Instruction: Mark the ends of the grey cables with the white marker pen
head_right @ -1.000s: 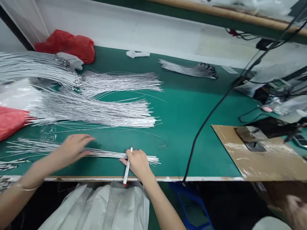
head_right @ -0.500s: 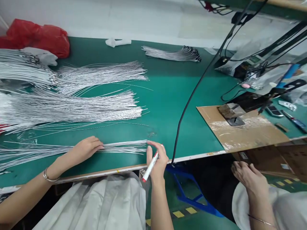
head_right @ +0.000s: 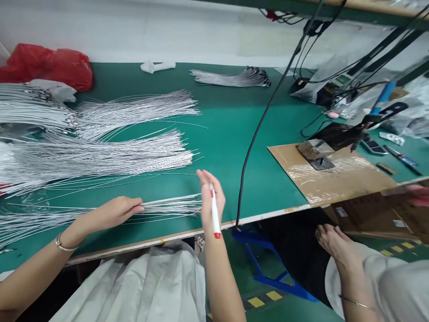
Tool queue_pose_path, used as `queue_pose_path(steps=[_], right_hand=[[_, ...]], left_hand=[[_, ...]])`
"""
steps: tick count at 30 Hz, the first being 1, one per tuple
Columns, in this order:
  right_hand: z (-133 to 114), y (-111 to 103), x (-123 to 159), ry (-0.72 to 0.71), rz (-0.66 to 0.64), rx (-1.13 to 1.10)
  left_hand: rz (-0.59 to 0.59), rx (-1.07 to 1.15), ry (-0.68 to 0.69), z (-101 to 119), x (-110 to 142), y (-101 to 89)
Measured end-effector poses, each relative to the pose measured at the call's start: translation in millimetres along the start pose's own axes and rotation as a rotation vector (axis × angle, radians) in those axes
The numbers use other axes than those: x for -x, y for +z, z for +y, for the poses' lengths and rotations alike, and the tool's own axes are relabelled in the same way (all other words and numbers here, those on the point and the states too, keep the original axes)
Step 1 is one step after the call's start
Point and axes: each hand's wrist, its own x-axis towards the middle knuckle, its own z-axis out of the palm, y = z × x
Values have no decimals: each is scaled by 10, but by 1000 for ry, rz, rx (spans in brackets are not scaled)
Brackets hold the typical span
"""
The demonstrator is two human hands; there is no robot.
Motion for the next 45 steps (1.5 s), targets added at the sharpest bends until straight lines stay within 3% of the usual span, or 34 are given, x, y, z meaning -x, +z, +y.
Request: queue_pose_path(steps=[4,8,10,13,14,17,21,25,30,33,37,42,45], right_hand=[[-41,250,73,12,-197,-23],[-99,340,175,-18,-288,-51],[-115,253,180,-59,-215,-59],[-85,12,175,-131,37,9],[-63,-63,184,-132,62,64],[4,-162,262,-33,-185,204],[-13,-32,350,65,-379,211],[-71,64,329,97,-402,222],[-53,52,320,89,-402,208],[-54,9,329,15,-353,263],[-68,-42,388,-219,-98,443],[-30,40,519,-516,-219,585],[-20,69,540,-464,-240,563]], left_hand=[[-43,100,55,168,-121,-22],[-41,224,122,395,-294,-55],[-33,288,159,475,-351,-87],[-2,373,157,515,-378,-147],[10,398,144,512,-377,-165],[5,464,148,490,-376,-198],[-94,516,210,494,-397,-184],[-156,671,135,509,-420,-142],[-122,726,125,529,-450,-123],[-102,691,125,534,-466,-125],[-1,664,106,518,-475,-138],[28,651,137,527,-483,-150],[47,645,164,561,-476,-163]])
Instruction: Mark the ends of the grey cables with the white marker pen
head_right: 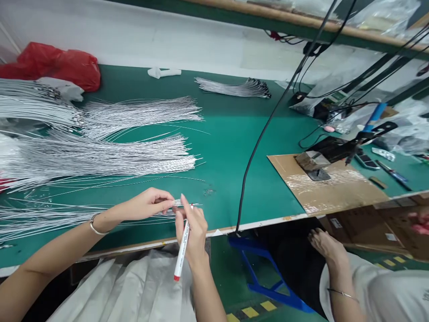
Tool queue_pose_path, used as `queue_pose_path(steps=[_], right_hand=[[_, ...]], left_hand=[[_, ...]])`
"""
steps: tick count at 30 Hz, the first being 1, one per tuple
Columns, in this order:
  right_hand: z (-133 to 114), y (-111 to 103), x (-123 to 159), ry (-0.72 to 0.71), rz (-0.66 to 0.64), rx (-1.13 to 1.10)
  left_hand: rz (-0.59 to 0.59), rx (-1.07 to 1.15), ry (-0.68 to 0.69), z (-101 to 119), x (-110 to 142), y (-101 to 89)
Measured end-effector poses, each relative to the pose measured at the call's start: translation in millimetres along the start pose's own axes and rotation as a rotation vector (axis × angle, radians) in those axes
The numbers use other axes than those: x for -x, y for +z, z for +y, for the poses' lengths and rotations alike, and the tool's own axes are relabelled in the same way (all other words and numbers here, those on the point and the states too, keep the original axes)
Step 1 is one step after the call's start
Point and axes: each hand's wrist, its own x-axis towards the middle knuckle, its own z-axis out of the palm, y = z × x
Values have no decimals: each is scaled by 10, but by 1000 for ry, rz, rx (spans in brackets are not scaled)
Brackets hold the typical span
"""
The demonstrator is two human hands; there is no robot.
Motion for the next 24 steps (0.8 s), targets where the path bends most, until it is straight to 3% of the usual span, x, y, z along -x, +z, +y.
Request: queue_pose_path(steps=[3,8,14,20,24], right_hand=[[16,-44,-38,126,-37,-51],[35,-106,-121,248,-247,-232],[40,-108,-131,323,-305,-357],[49,-115,-149,284,-321,-285],[50,-80,-146,397,-290,-335]], left_hand=[[-28,-29,14,37,14,11],[-85,-13,-30,63,49,58],[5,-212,86,100,66,83],[-81,-245,132,133,51,43],[-14,-347,158,93,55,91]])
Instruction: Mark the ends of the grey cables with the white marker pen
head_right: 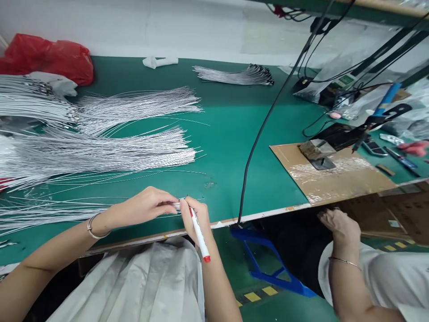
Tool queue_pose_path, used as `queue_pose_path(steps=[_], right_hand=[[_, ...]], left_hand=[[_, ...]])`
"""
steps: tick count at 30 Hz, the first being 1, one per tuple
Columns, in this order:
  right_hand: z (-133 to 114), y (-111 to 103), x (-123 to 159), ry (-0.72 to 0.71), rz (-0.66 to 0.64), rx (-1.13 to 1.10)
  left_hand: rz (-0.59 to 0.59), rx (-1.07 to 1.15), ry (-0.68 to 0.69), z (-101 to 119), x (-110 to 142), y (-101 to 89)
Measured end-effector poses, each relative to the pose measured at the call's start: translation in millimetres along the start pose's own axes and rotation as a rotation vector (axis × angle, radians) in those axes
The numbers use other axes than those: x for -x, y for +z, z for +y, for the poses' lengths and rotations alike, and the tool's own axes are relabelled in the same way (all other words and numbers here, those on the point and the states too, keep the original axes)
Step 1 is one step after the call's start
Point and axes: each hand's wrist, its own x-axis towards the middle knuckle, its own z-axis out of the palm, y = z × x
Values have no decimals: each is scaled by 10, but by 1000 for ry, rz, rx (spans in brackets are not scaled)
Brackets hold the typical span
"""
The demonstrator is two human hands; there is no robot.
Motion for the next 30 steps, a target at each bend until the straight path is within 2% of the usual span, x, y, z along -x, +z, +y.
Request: queue_pose_path(steps=[4,13,20,23,30], right_hand=[[10,40,-8,78,35,-95],[43,-16,-25,-42,-6,20],[28,17,-64,48,6,-80],[19,-2,-77,46,-15,-86],[61,-81,-132,-75,-98,-40]], left_hand=[[109,-148,1,0,29,81],[43,-174,49,15,30,42],[159,-289,7,9,68,108],[147,-327,29,21,82,113],[71,-186,11,76,44,13]])
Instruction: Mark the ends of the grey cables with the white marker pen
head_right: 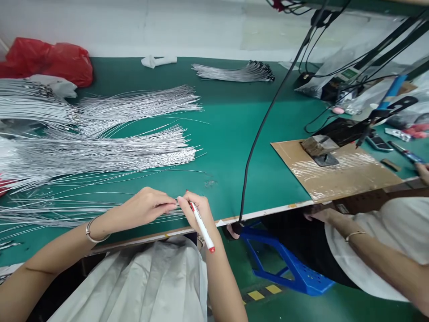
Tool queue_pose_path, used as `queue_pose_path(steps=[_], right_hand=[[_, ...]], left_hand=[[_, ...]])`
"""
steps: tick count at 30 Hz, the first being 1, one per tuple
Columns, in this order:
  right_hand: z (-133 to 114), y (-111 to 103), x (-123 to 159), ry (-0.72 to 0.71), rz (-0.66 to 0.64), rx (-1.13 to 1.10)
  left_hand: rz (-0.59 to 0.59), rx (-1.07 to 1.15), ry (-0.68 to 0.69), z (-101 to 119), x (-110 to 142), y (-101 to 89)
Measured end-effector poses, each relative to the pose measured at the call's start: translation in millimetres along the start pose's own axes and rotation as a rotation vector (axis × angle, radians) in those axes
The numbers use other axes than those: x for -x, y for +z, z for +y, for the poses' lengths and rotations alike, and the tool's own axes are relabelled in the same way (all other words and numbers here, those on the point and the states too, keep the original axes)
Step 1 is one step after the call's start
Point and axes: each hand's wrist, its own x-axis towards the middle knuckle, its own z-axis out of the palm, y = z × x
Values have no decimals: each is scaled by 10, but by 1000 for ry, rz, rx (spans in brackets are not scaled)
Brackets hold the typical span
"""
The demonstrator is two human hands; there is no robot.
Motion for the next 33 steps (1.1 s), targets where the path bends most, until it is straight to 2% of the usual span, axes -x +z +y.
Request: queue_pose_path(steps=[4,10,14,17,21,25,33], right_hand=[[7,5,-61,-40,-9,-39],[10,27,-129,-50,7,-52],[-8,-12,-170,-97,-43,-39],[-31,-58,-203,-142,-104,-3],[-24,-79,-240,-89,-112,-25],[-6,-82,-255,-32,-106,-56],[-30,-124,-251,-63,-91,-2]], left_hand=[[-34,110,-73,2,-27,-27],[-9,300,-242,-19,-29,-60],[-82,427,-289,-65,-38,-81],[-93,534,-319,-143,-69,-62],[-75,631,-338,-233,-120,-27],[-52,571,-319,-233,-139,-40],[-88,551,-269,-217,-159,-73]])
